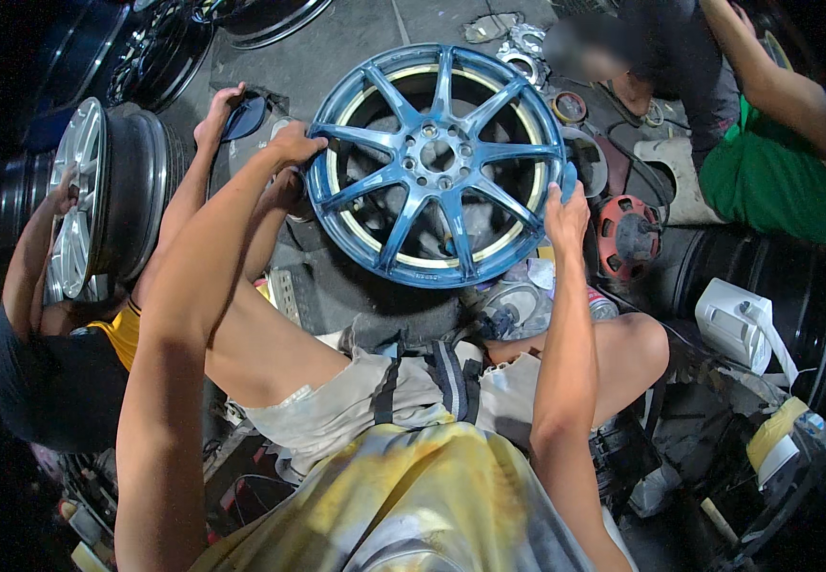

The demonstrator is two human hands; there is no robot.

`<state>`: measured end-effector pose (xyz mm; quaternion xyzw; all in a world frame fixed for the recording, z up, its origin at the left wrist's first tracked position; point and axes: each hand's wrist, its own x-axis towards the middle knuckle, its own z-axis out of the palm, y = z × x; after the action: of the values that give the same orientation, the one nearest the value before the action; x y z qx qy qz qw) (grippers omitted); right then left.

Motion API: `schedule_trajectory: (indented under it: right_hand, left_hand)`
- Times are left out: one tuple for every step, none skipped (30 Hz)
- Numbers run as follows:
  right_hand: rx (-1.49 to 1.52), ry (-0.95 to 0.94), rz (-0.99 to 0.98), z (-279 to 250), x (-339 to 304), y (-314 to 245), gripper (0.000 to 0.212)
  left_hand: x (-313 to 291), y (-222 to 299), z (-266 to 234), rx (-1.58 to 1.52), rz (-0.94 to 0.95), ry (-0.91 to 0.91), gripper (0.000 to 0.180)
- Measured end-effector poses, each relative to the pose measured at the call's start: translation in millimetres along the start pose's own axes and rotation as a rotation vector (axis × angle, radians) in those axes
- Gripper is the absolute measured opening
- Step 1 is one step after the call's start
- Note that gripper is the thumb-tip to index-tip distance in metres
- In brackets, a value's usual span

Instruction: The person scrubs a blue car wheel with a purple sponge while sitting on the floor. They focus on the spokes and rim, repeatedly rubbing the surface to remove dirt or grime.

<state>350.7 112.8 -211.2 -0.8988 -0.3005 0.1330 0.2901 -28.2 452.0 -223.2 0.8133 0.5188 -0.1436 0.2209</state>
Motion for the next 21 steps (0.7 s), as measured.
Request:
schedule_trajectory:
  right_hand:
    - [0.001,-0.013,0.002,2.6,-0.2,-1.5,0.042]
    - [-0.014,-0.009,0.018,0.0,0.5,5.3,0.043]
    - [-0.024,-0.021,0.027,-1.5,2.1,13.7,0.043]
    - [-0.024,-0.041,0.024,0.5,4.4,18.7,0.044]
    - [-0.022,-0.066,0.015,4.2,7.2,21.6,0.045]
    - [-0.016,-0.116,0.026,4.0,13.6,29.7,0.046]
    - [0.006,-0.111,0.019,5.3,15.4,38.2,0.045]
    - [0.024,-0.103,0.011,5.5,17.4,47.3,0.044]
    - [0.041,-0.105,-0.004,5.4,18.6,47.0,0.043]
    - [0.068,-0.143,0.024,3.0,16.7,48.7,0.042]
    - [0.096,-0.187,0.046,-0.3,9.9,46.2,0.042]
    - [0.124,-0.228,0.072,-3.1,2.2,45.6,0.041]
    - [0.152,-0.254,0.068,-3.4,-8.8,46.4,0.039]
    - [0.18,-0.285,0.062,-0.3,-24.4,45.4,0.038]
    - [0.209,-0.314,0.063,2.0,-39.9,45.0,0.037]
    - [0.263,-0.31,0.012,4.2,-55.6,42.2,0.035]
    - [0.345,-0.329,0.049,4.8,-71.0,32.0,0.033]
    - [0.425,-0.341,0.09,4.0,-86.6,22.0,0.032]
    - [0.407,-0.329,0.096,3.1,-88.6,16.5,0.032]
    - [0.39,-0.31,0.103,3.3,-88.5,13.5,0.032]
    - [0.373,-0.293,0.109,3.8,-89.5,13.2,0.032]
  left_hand:
    - [0.3,-9.3,5.6,0.056,0.027,0.024,0.062]
    - [-5.7,4.8,3.5,-0.011,-0.044,-0.071,0.063]
    - [-23.3,26.2,-8.0,-0.076,-0.114,-0.164,0.065]
    - [-38.1,35.7,-18.6,-0.139,-0.198,-0.248,0.067]
    - [-43.8,31.5,-19.7,-0.164,-0.223,-0.289,0.068]
    - [-49.1,32.7,-20.9,-0.192,-0.238,-0.332,0.07]
    - [-53.0,34.9,-22.4,-0.13,-0.214,-0.301,0.065]
    - [-59.6,44.6,-28.1,-0.067,-0.185,-0.271,0.059]
    - [-65.7,54.2,-27.8,0.022,-0.071,-0.099,0.053]
    - [-70.5,65.5,-27.6,0.112,0.044,0.075,0.047]
    - [-76.7,78.1,-28.2,0.202,0.148,0.253,0.041]
    - [-85.0,106.1,-33.3,0.148,0.159,0.191,0.034]
    - [-90.8,136.7,-36.3,0.097,0.172,0.126,0.029]
    - [-85.9,148.9,-13.7,0.06,0.26,0.088,0.028]
    - [-85.9,165.7,7.1,-0.01,0.322,-0.073,0.039]
    - [-90.2,183.3,32.5,-0.1,0.38,-0.097,0.047]
    - [-97.5,197.2,55.0,-0.192,0.435,-0.123,0.058]
    - [-104.3,206.8,68.2,-0.252,0.391,-0.078,0.061]
    - [-112.1,213.0,78.9,-0.308,0.34,-0.034,0.066]
    - [-115.2,218.4,87.4,-0.36,0.294,0.01,0.07]
    - [-103.5,221.9,86.7,-0.417,0.3,-0.05,0.069]
